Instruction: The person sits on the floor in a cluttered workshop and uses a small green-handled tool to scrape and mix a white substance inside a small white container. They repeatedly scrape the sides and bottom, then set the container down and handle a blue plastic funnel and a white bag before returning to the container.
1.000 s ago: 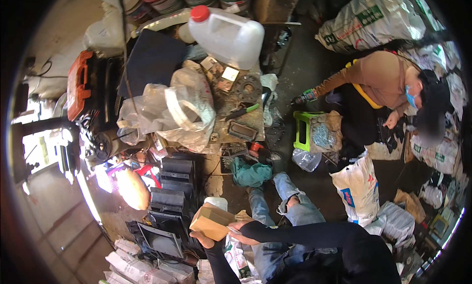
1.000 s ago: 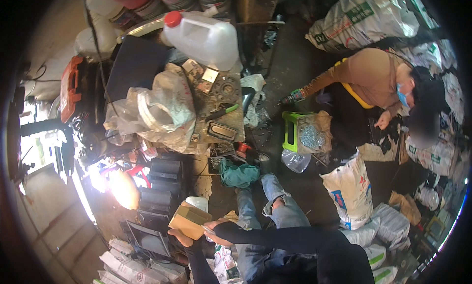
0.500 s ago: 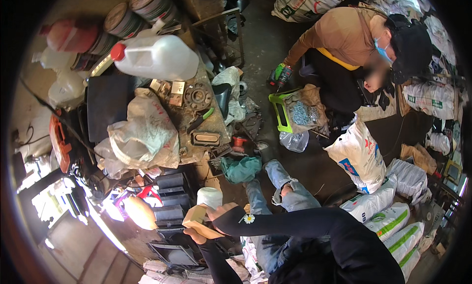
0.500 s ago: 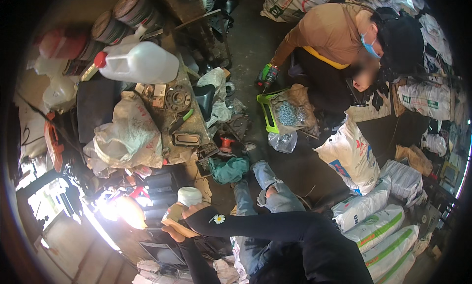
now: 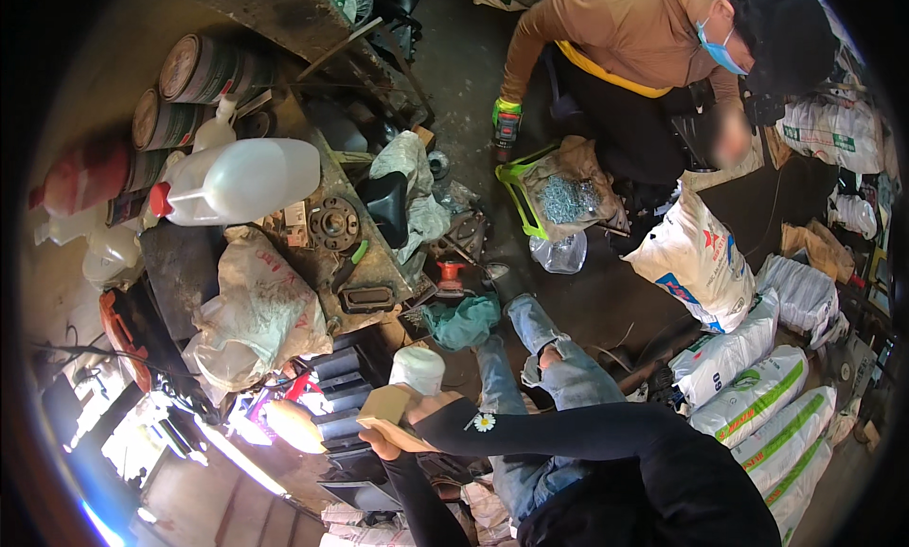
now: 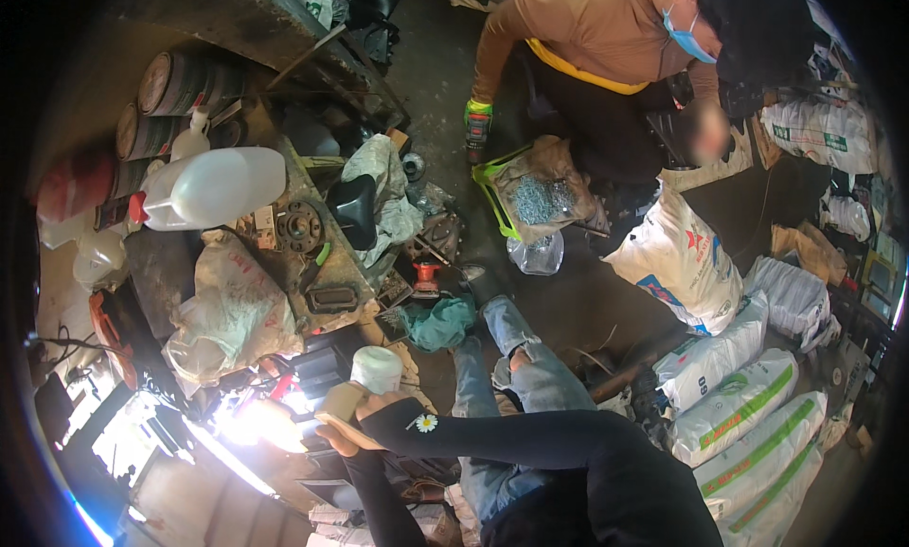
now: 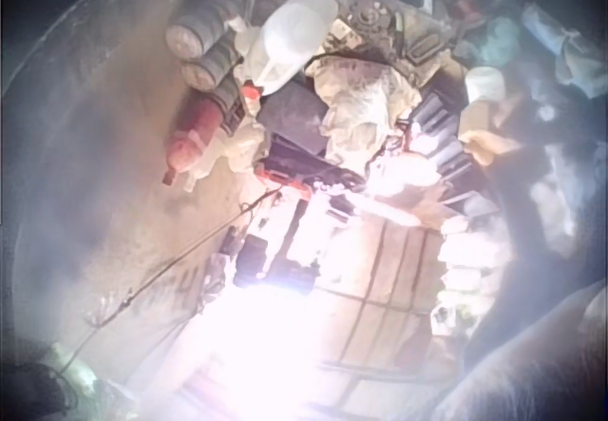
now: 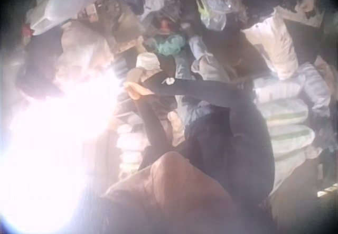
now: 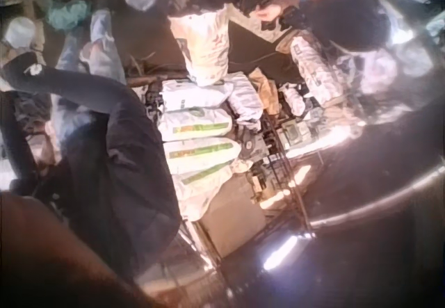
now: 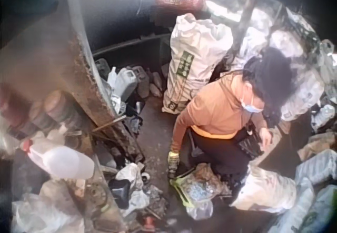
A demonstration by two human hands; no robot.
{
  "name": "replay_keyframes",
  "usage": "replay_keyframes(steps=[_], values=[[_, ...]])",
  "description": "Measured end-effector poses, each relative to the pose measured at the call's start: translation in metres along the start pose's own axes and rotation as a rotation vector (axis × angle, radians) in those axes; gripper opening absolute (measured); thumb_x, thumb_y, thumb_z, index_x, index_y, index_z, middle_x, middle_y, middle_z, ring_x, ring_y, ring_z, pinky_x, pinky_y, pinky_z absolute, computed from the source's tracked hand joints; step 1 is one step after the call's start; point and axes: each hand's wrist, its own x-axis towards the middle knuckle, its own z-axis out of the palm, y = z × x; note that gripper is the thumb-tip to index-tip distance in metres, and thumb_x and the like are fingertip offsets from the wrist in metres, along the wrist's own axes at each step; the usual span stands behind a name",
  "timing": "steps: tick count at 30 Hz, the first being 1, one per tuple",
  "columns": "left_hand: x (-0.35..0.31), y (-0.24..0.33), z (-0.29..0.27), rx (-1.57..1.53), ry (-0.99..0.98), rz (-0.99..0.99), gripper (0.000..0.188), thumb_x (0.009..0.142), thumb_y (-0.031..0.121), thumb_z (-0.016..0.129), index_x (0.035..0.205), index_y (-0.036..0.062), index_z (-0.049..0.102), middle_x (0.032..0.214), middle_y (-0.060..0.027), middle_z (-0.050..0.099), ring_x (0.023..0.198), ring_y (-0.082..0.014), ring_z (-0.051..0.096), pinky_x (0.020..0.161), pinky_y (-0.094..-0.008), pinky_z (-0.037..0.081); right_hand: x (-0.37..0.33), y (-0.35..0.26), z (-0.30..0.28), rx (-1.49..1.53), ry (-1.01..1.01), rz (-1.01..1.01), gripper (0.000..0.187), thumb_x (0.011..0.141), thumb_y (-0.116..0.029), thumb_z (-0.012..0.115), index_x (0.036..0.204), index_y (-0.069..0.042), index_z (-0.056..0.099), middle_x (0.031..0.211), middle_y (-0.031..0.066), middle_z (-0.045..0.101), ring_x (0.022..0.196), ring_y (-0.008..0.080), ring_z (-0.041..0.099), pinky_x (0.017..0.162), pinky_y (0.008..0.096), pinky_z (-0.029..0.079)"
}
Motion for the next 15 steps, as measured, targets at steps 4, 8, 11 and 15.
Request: replay_keyframes(steps=[4,8,11,15], values=[[0.012,0.001,0.009,0.077,0.092,0.014,0.088,0.082,0.076,0.042,0.128,0.0003,0.045,0.119,-0.0137,0.057,0.104,-0.0251,0.056,0.089,-0.0394,0.046,0.002,0.011,-0.001,0.218,0.074,0.039,0.034,0.082,-0.021,0.061,0.104,0.005,0.057,0.071,0.0179,0.064,0.062,0.0329,0.067,0.055,0.0446,0.052],[0.020,-0.001,0.012,0.094,0.056,-0.006,0.089,0.081,0.076,0.045,0.129,0.0017,0.045,0.120,-0.0137,0.056,0.104,-0.0265,0.056,0.090,-0.0413,0.046,0.001,0.013,-0.015,0.217,-0.089,0.045,0.051,0.077,-0.013,0.064,0.122,0.004,0.046,0.079,0.0212,0.064,0.063,0.0374,0.066,0.054,0.0448,0.052],[0.025,-0.005,0.014,0.040,-0.004,-0.013,0.084,0.083,0.071,0.046,0.130,0.0021,0.044,0.121,-0.0142,0.056,0.106,-0.0276,0.056,0.091,-0.0428,0.046,0.004,0.010,-0.033,0.115,-0.218,0.000,0.061,0.076,-0.011,0.065,0.129,0.005,0.039,0.084,0.0232,0.063,0.062,0.0375,0.066,0.051,0.0441,0.052],[0.036,-0.016,0.015,-0.035,-0.074,0.092,0.074,0.088,0.061,0.050,0.132,0.0014,0.043,0.122,-0.0156,0.056,0.105,-0.0284,0.058,0.090,-0.0425,0.049,-0.005,0.010,-0.053,0.133,-0.055,-0.146,0.060,0.077,-0.009,0.063,0.128,0.010,0.037,0.105,0.0296,0.057,0.057,0.0341,0.065,0.045,0.0412,0.050]])
